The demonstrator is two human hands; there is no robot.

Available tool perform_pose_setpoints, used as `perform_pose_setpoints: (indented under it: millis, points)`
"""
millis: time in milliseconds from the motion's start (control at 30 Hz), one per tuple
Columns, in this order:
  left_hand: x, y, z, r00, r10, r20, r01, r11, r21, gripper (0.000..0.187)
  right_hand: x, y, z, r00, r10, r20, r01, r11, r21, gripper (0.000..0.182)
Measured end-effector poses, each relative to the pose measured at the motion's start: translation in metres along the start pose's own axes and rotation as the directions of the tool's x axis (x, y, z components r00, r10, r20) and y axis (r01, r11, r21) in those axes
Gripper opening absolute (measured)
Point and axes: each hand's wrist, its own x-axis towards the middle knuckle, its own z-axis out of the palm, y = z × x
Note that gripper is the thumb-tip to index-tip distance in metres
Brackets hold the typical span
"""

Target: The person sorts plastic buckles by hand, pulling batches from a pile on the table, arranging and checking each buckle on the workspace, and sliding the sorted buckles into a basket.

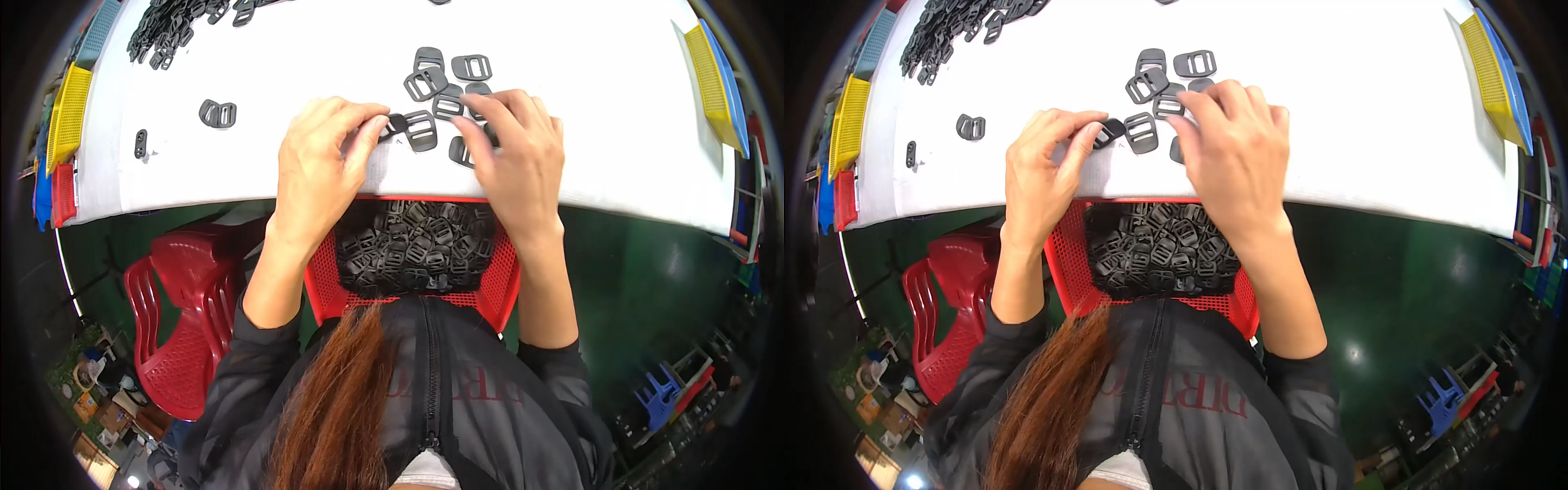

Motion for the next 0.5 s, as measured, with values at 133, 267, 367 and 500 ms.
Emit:
perform_pose_setpoints:
  millis: [133, 267, 367, 500]
  points:
    - [0.008, -0.007, 0.010, 0.984, 0.155, -0.092, -0.150, 0.987, 0.062, 0.018, 0.010, -0.006, 0.009, 0.996, -0.047, 0.082, 0.056, 0.993, -0.105, 0.031]
    - [0.022, -0.001, 0.028, 0.972, 0.231, -0.054, -0.226, 0.971, 0.083, 0.029, 0.009, 0.002, 0.006, 0.985, -0.139, 0.100, 0.156, 0.972, -0.178, 0.032]
    - [0.028, -0.001, 0.038, 0.976, 0.218, -0.022, -0.212, 0.963, 0.167, 0.028, 0.010, 0.007, 0.003, 0.961, -0.247, 0.125, 0.271, 0.934, -0.234, 0.030]
    - [0.030, -0.008, 0.036, 0.969, 0.240, -0.054, -0.229, 0.960, 0.160, 0.024, 0.017, 0.009, -0.005, 0.932, -0.319, 0.171, 0.350, 0.913, -0.211, 0.026]
